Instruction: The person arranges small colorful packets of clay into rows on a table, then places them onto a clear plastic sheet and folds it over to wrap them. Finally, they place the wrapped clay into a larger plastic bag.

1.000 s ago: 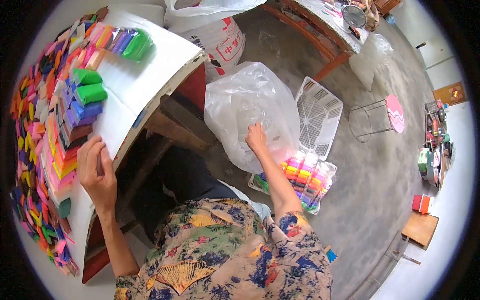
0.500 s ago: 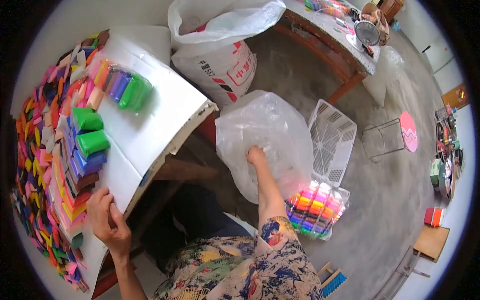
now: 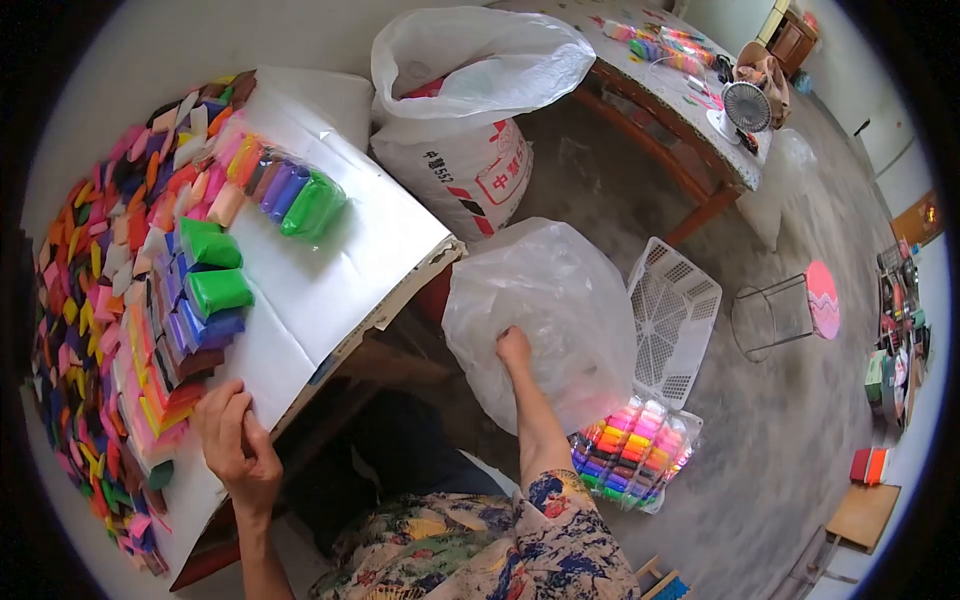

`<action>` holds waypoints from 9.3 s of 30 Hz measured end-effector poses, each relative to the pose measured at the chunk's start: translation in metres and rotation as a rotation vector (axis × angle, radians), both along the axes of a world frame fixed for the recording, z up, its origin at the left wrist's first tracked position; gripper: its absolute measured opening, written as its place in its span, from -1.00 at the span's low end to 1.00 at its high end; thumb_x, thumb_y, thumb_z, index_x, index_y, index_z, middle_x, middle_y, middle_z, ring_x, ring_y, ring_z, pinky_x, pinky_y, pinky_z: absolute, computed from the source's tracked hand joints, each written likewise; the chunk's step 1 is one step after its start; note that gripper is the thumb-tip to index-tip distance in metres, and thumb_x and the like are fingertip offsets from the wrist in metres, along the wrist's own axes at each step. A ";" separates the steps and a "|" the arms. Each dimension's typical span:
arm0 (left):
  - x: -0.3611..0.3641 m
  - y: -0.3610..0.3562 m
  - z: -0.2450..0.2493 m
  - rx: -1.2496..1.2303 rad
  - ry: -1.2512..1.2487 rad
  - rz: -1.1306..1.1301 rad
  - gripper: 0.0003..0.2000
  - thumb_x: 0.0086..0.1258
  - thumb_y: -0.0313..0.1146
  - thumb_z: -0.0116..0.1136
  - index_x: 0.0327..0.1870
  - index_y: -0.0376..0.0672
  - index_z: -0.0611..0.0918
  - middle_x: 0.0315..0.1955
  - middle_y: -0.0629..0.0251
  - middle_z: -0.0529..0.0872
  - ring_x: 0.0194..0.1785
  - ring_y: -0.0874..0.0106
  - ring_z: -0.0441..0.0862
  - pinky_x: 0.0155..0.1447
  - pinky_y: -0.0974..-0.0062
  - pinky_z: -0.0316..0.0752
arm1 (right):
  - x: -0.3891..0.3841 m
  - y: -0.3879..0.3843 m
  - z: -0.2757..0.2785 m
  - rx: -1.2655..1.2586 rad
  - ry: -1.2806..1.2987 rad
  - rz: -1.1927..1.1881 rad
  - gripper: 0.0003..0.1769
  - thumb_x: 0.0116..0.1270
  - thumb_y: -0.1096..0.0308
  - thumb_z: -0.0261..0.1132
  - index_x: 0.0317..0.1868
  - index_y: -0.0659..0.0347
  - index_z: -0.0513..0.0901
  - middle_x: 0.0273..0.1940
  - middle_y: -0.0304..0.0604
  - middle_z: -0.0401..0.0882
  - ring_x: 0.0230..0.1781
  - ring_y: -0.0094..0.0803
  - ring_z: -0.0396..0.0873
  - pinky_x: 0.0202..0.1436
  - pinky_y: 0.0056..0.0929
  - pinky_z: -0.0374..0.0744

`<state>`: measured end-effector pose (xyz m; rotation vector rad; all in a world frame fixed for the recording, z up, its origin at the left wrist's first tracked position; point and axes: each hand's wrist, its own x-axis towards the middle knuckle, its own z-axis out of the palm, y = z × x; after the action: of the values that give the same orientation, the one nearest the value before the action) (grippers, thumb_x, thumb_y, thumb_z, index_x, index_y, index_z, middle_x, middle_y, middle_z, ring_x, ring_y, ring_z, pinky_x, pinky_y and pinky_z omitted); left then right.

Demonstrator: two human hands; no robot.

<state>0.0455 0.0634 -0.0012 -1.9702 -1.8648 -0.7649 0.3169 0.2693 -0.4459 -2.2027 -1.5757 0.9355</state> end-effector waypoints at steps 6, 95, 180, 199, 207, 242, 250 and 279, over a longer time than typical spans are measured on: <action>-0.006 -0.005 -0.009 -0.018 0.006 0.000 -0.65 0.10 -0.60 0.17 -0.02 -0.40 0.60 0.00 -0.12 0.65 0.11 -0.08 0.61 0.29 0.05 0.50 | 0.022 -0.001 -0.003 0.050 -0.099 -0.079 -0.69 0.26 0.21 0.24 -0.19 0.27 0.74 -0.21 0.18 0.73 -0.14 0.15 0.70 -0.09 0.07 0.60; 0.113 0.039 -0.132 -0.469 -1.439 -0.303 -0.92 0.44 -0.49 0.21 -0.27 -0.29 0.69 -0.38 0.36 0.76 -0.27 0.57 0.68 -0.14 0.55 0.60 | 0.256 -0.171 0.215 0.390 0.483 -0.047 -0.89 0.33 0.44 0.39 -0.26 0.35 0.74 -0.39 -0.24 0.73 -0.37 -0.58 0.65 -0.21 -0.58 0.61; 0.045 -0.113 0.059 0.063 0.409 -0.215 -0.88 0.11 -0.46 0.22 -0.39 -0.30 0.59 -0.35 0.06 0.70 -0.35 0.42 0.53 -0.35 0.51 0.28 | 0.013 -0.229 0.547 1.625 0.334 1.261 -0.72 0.44 0.09 0.26 -0.15 0.14 0.59 -0.09 0.01 0.61 -0.29 -0.14 0.62 -0.04 -0.03 0.64; 0.049 -0.061 0.069 0.181 1.462 -0.565 -0.91 0.17 -0.42 0.20 -0.52 -0.10 0.69 -0.51 0.41 0.68 -0.23 0.37 0.55 0.12 0.26 0.26 | -0.071 -0.175 0.580 1.505 -0.491 1.150 -0.17 -0.08 0.51 0.55 0.31 0.01 0.55 0.36 -0.07 0.43 0.43 -0.12 0.38 0.57 0.16 0.12; 0.043 -0.043 0.072 0.269 1.559 -0.520 -0.92 0.16 -0.43 0.21 -0.39 -0.08 0.74 -0.31 0.35 0.74 -0.02 0.33 0.59 0.44 0.12 0.13 | -0.083 -0.131 0.570 1.566 -0.591 1.244 -0.76 0.10 0.44 0.33 -0.18 0.26 0.62 -0.34 -0.18 0.63 -0.32 -0.30 0.64 -0.27 -0.33 0.57; 0.004 -0.096 -0.025 -0.103 0.014 0.762 -0.29 0.57 0.10 -0.08 0.46 -0.39 0.31 0.45 -0.22 0.27 0.50 -0.17 0.19 0.51 -0.22 0.03 | -0.141 -0.125 0.458 1.324 -0.243 0.644 -0.70 0.23 0.33 0.43 -0.09 0.23 0.57 -0.45 -0.16 0.57 -0.44 -0.18 0.62 -0.34 -0.22 0.53; 0.004 -0.093 -0.025 -0.043 0.000 0.750 -0.29 0.54 0.08 -0.02 0.45 -0.39 0.32 0.46 -0.21 0.25 0.50 -0.17 0.19 0.49 -0.16 0.10 | -0.127 -0.214 0.453 1.408 0.304 1.195 -0.69 0.27 0.32 0.41 -0.11 0.42 0.67 0.07 0.07 0.58 0.00 -0.11 0.59 0.07 -0.15 0.58; -0.003 -0.116 -0.012 -0.035 -0.048 0.666 -0.39 0.54 -0.11 0.04 0.45 -0.39 0.33 0.41 -0.27 0.30 0.50 -0.13 0.22 0.55 -0.06 0.09 | -0.162 -0.172 0.416 1.077 -0.175 0.897 -0.33 0.56 0.03 0.09 0.42 0.42 0.36 0.44 0.28 0.29 0.52 0.16 0.20 0.56 0.08 0.12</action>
<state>0.0430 -0.0528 -0.0131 -1.2069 -2.3627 -0.5701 0.1545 0.0972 -0.0301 -0.8275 -2.3821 -0.0748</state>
